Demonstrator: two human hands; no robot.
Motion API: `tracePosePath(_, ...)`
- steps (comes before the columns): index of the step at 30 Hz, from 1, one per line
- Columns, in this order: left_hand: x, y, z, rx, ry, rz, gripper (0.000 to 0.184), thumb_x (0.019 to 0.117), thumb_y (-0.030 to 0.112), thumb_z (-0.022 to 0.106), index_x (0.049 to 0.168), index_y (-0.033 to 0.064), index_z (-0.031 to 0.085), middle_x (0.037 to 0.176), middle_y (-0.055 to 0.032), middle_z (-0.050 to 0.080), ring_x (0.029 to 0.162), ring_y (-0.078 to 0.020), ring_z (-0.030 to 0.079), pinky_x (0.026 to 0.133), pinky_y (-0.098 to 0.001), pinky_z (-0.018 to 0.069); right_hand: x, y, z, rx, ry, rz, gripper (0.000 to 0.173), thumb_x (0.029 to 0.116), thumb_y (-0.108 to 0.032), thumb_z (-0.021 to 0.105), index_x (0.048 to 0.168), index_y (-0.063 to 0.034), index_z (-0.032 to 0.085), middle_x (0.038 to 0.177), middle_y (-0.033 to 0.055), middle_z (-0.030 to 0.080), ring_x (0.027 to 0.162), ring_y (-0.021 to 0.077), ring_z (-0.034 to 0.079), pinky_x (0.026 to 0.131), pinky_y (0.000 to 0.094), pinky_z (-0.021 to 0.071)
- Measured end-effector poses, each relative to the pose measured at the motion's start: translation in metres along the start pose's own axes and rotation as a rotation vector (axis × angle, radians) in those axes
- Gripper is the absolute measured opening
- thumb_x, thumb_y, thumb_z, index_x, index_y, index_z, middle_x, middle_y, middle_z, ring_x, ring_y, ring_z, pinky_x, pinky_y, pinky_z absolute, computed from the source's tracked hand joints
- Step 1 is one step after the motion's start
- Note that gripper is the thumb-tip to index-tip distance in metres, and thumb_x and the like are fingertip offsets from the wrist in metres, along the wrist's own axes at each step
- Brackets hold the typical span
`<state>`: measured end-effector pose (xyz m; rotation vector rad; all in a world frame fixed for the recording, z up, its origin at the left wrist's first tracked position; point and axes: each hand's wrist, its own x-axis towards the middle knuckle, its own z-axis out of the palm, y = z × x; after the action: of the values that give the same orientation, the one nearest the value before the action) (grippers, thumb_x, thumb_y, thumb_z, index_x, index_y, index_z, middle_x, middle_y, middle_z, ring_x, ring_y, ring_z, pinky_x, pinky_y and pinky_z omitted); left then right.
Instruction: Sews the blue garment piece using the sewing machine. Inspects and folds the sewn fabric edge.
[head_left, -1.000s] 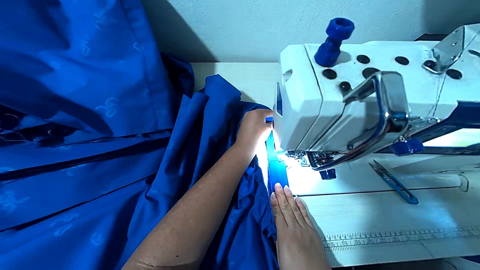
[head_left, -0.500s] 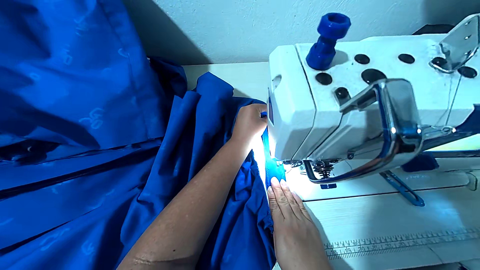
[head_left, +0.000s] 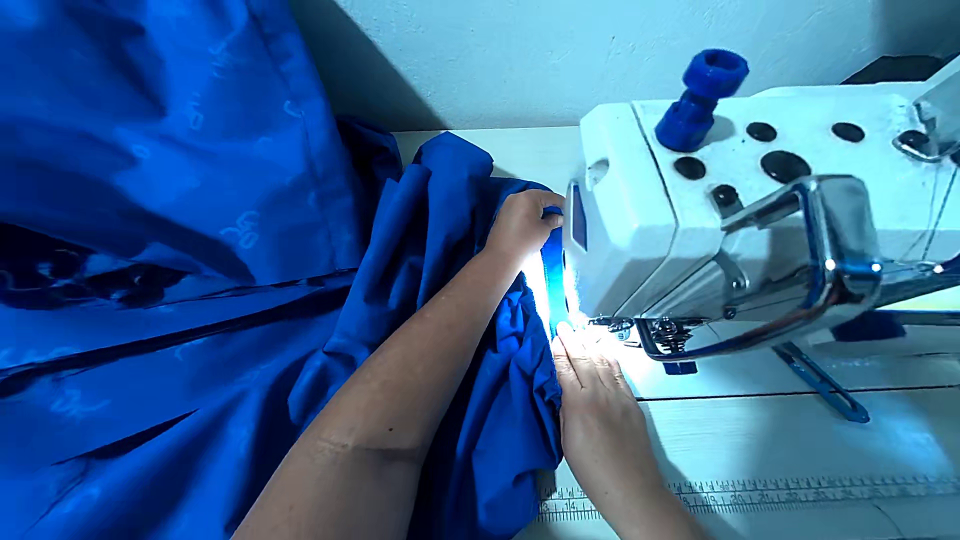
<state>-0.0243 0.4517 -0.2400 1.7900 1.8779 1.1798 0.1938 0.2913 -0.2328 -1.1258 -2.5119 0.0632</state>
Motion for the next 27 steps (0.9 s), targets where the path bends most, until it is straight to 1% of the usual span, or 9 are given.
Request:
tracePosePath(2, -0.021, 0.008, -0.014, 0.131, -0.039, 0.195, 0.028, 0.0972, 0.014, 0.066, 0.123, 0.0071, 0.073, 0.115, -0.0127, 0.074, 0.105, -0.0233, 0.071, 0.092, -0.0433, 0.0571, 0.0, 0.0, -0.001, -0.002, -0.011, 0.006, 0.039, 0.0856, 0.002, 0.065, 0.122, -0.0072, 0.074, 0.133, 0.0076, 0.069, 0.121, 0.0286, 0.067, 0.1, 0.0444, 0.0546)
tracePosePath(4, -0.052, 0.043, -0.039, 0.362, -0.062, 0.366, 0.028, 0.0934, 0.016, 0.069, 0.118, 0.0027, 0.073, 0.105, -0.0162, 0.073, 0.098, -0.0303, 0.072, 0.085, -0.0496, 0.0584, 0.001, 0.0, -0.004, -0.007, -0.019, 0.006, 0.042, 0.0844, 0.002, 0.067, 0.126, -0.0058, 0.073, 0.133, 0.0093, 0.069, 0.122, 0.0299, 0.066, 0.1, 0.0456, 0.0538)
tracePosePath(5, -0.073, 0.075, -0.058, 0.442, -0.177, 0.35, 0.024, 0.0922, 0.013, 0.07, 0.112, 0.0002, 0.074, 0.105, -0.0185, 0.073, 0.104, -0.0349, 0.07, 0.092, -0.0549, 0.0538, 0.001, 0.0, -0.007, 0.005, -0.029, 0.006, 0.043, 0.0834, 0.003, 0.069, 0.125, -0.0044, 0.072, 0.13, 0.0112, 0.07, 0.121, 0.0311, 0.066, 0.099, 0.0469, 0.0538)
tracePosePath(9, -0.116, 0.106, -0.091, 0.665, -0.41, 0.504, 0.035, 0.1017, 0.031, 0.057, 0.085, 0.007, 0.075, 0.091, -0.0102, 0.074, 0.103, -0.0279, 0.071, 0.109, -0.0507, 0.0425, 0.002, 0.0, -0.014, 0.072, -0.102, 0.015, 0.032, 0.0816, 0.003, 0.073, 0.114, 0.0002, 0.075, 0.129, 0.0138, 0.07, 0.123, 0.0335, 0.064, 0.104, 0.0507, 0.05)
tracePosePath(12, -0.127, 0.118, -0.097, 0.679, -0.427, 0.634, 0.038, 0.1009, 0.038, 0.053, 0.09, 0.0108, 0.078, 0.105, -0.008, 0.074, 0.115, -0.0274, 0.066, 0.113, -0.0522, 0.0406, 0.007, -0.001, -0.024, 0.083, -0.248, 0.044, 0.034, 0.0894, 0.001, 0.067, 0.123, -0.001, 0.072, 0.138, 0.0142, 0.065, 0.131, 0.0336, 0.058, 0.111, 0.0507, 0.0436)
tracePosePath(16, -0.124, 0.136, -0.086, 0.65, -0.873, 0.364, 0.051, 0.1054, 0.046, 0.05, 0.09, 0.0022, 0.072, 0.086, -0.0126, 0.071, 0.093, -0.029, 0.068, 0.098, -0.0505, 0.0457, 0.01, 0.002, -0.029, 0.089, -0.317, 0.032, 0.039, 0.0986, -0.004, 0.057, 0.137, -0.0063, 0.065, 0.15, 0.0083, 0.056, 0.136, 0.0291, 0.053, 0.113, 0.0474, 0.0405)
tracePosePath(18, -0.121, 0.158, -0.09, 0.725, -1.083, 0.084, 0.059, 0.1034, 0.056, 0.05, 0.099, 0.0005, 0.071, 0.09, -0.0184, 0.07, 0.094, -0.0366, 0.068, 0.089, -0.0587, 0.0484, 0.012, 0.01, -0.031, 0.142, -0.339, 0.014, 0.042, 0.1017, -0.006, 0.054, 0.143, -0.0076, 0.06, 0.154, 0.007, 0.052, 0.14, 0.0284, 0.05, 0.115, 0.0478, 0.0382)
tracePosePath(22, -0.152, 0.185, -0.103, 0.645, -1.225, -0.117, 0.063, 0.1004, 0.057, 0.056, 0.094, -0.0031, 0.073, 0.09, -0.0208, 0.07, 0.094, -0.0395, 0.067, 0.088, -0.0649, 0.0484, 0.021, 0.022, -0.04, 0.286, -0.436, 0.026, 0.042, 0.1039, -0.013, 0.05, 0.144, -0.0104, 0.06, 0.155, 0.0078, 0.05, 0.145, 0.0292, 0.042, 0.12, 0.0501, 0.0308)
tracePosePath(27, -0.223, 0.216, -0.13, 0.285, -1.055, 0.462, 0.061, 0.1023, 0.045, 0.055, 0.062, -0.0008, 0.059, 0.061, -0.015, 0.059, 0.067, -0.0341, 0.065, 0.073, -0.0553, 0.0523, 0.023, 0.04, -0.062, 0.727, -0.362, 0.077, 0.038, 0.1087, -0.023, 0.048, 0.128, 0.0029, 0.068, 0.139, 0.0214, 0.061, 0.135, 0.0327, 0.054, 0.115, 0.0511, 0.0387)
